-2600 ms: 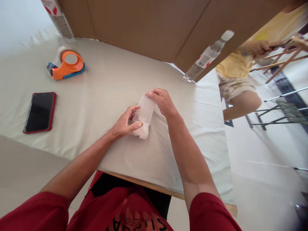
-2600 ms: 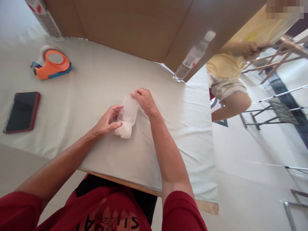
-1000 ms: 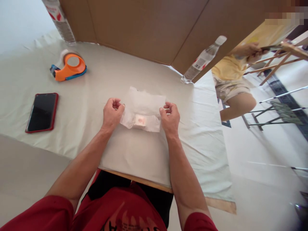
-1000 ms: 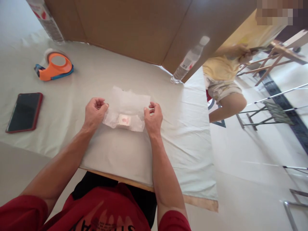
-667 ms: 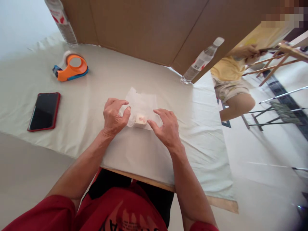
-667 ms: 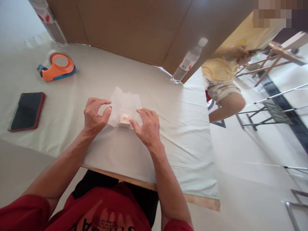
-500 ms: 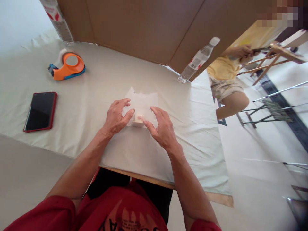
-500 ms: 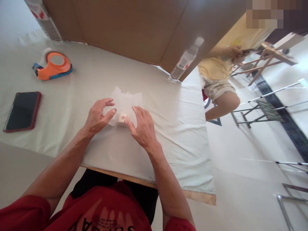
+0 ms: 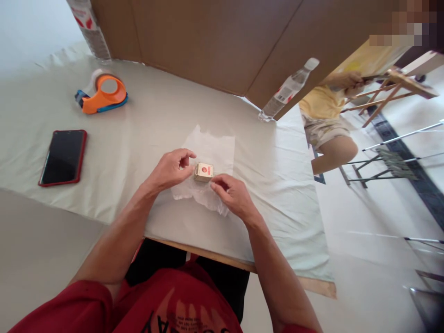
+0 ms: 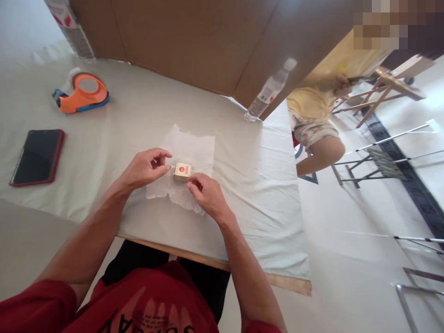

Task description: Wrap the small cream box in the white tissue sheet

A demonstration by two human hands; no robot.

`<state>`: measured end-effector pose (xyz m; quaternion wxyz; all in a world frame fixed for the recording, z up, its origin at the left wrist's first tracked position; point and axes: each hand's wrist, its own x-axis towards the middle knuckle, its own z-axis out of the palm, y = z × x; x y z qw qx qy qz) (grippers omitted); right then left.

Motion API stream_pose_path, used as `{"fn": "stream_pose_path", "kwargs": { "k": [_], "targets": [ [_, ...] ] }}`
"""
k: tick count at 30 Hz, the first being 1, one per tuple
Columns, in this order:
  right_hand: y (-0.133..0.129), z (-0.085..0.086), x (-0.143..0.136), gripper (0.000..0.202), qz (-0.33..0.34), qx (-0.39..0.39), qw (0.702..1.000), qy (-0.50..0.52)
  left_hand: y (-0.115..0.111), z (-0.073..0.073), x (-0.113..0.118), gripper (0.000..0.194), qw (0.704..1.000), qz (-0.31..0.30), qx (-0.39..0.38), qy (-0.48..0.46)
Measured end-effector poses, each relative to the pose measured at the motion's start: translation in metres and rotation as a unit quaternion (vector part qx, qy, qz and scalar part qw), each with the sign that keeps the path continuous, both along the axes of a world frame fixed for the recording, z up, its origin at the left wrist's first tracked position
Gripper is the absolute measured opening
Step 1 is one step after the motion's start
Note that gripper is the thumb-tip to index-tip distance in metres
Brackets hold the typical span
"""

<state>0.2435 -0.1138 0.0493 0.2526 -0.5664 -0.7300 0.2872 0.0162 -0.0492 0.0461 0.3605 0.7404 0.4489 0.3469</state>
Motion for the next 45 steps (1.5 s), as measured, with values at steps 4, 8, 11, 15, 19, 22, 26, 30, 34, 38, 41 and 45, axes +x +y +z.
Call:
{"fn": "stream_pose_path", "kwargs": {
  "k": [4,8,11,15,19,22,26,30,34,38,41,45],
  "targets": [
    [0.02,-0.012,-0.011,0.054,-0.022,0.088,0.995,-0.03,0.0,-0.013,0.008,0.075,0.994,-0.093,0.041,0.037],
    [0.031,-0.022,-0.01,0.051,0.001,0.066,0.997,-0.051,0.002,-0.032,0.012,0.106,0.982,-0.121,0.016,0.141],
    [0.021,-0.025,0.017,0.048,-0.081,0.108,0.991,-0.022,0.004,-0.041,0.013,0.11,0.972,-0.14,0.034,0.188],
    [0.001,-0.032,0.08,0.053,-0.208,0.134,0.968,-0.047,0.004,-0.044,0.014,0.109,0.968,-0.143,0.05,0.2],
    [-0.014,-0.03,0.114,0.062,-0.25,0.121,0.952,-0.125,0.003,-0.042,0.015,0.107,0.965,-0.143,0.047,0.214],
    [-0.023,-0.014,0.095,0.057,-0.277,0.226,0.925,-0.128,0.003,-0.04,0.015,0.104,0.962,-0.145,0.056,0.222],
    [-0.017,0.004,0.033,0.035,-0.104,0.234,0.963,-0.088,0.001,-0.037,0.016,0.104,0.961,-0.138,0.058,0.231],
    [0.025,-0.008,-0.01,0.043,0.032,0.15,0.979,-0.134,0.0,-0.035,0.017,0.105,0.959,-0.13,0.046,0.246],
    [0.073,-0.03,-0.007,0.048,-0.028,0.085,0.971,-0.22,0.0,-0.032,0.019,0.109,0.952,-0.131,0.039,0.273],
    [0.087,-0.042,0.005,0.047,-0.044,0.095,0.965,-0.241,-0.001,-0.028,0.019,0.108,0.946,-0.128,0.049,0.295],
    [0.085,-0.046,0.007,0.047,-0.05,0.101,0.963,-0.245,-0.002,-0.025,0.019,0.098,0.946,-0.105,0.047,0.304],
    [0.087,-0.049,0.004,0.047,-0.053,0.107,0.966,-0.231,-0.001,-0.025,0.016,0.096,0.937,-0.076,0.039,0.338]
  ]
}}
